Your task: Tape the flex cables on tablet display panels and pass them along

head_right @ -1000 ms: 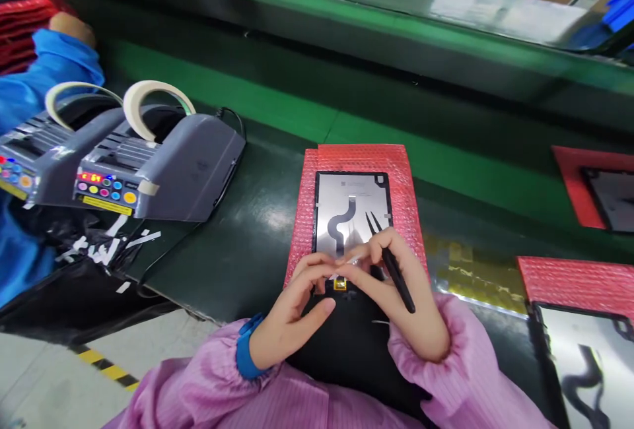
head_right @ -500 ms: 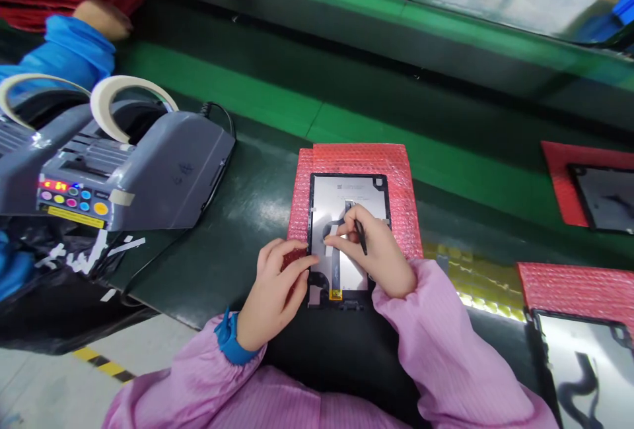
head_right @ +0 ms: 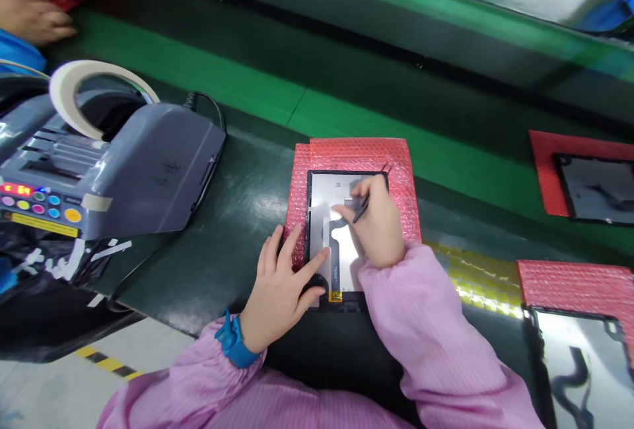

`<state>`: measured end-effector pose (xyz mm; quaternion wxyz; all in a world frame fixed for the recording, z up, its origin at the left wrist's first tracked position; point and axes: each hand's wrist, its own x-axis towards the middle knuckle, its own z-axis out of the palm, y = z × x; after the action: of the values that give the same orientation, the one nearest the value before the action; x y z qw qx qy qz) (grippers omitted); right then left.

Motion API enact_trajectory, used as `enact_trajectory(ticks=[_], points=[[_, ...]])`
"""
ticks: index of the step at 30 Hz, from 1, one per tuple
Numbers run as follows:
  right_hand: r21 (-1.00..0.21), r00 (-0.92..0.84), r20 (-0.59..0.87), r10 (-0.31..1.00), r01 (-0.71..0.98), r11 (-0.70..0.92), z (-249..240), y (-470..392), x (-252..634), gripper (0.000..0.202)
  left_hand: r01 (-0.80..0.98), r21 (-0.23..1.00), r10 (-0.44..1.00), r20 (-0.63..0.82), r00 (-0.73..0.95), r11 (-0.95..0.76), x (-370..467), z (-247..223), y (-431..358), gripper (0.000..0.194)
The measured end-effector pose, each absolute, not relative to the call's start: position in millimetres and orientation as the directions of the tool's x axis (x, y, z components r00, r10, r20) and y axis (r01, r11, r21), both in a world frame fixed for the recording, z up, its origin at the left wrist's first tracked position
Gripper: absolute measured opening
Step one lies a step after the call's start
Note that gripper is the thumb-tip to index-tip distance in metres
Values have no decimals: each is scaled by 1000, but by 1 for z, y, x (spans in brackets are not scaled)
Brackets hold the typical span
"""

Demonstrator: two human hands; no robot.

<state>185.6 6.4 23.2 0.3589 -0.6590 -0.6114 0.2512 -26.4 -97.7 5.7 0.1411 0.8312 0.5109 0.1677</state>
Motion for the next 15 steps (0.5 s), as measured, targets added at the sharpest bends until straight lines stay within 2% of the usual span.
enact_trajectory(ticks=[2, 4, 8, 11, 15], points=[[-703, 266, 197, 943, 709, -53, 25, 18, 210, 49, 794, 419, 894, 120, 432, -440, -27, 5, -97, 61], [-654, 373, 196, 907, 739, -163, 29, 22, 238, 52, 782, 429, 887, 122, 446, -452, -27, 4, -96, 63], [-674, 367, -43, 929, 676, -299, 35, 10, 272, 60, 770, 431, 877, 132, 462, -471, -26, 2, -93, 62], [-673, 364, -164, 917, 638, -374, 39, 3, 266, 66, 766, 419, 868, 138, 476, -487, -27, 1, -93, 61], [-807, 301, -361, 883, 374, -457, 44, 4, 240, 69, 767, 394, 859, 151, 489, -506, -30, -2, -93, 66]])
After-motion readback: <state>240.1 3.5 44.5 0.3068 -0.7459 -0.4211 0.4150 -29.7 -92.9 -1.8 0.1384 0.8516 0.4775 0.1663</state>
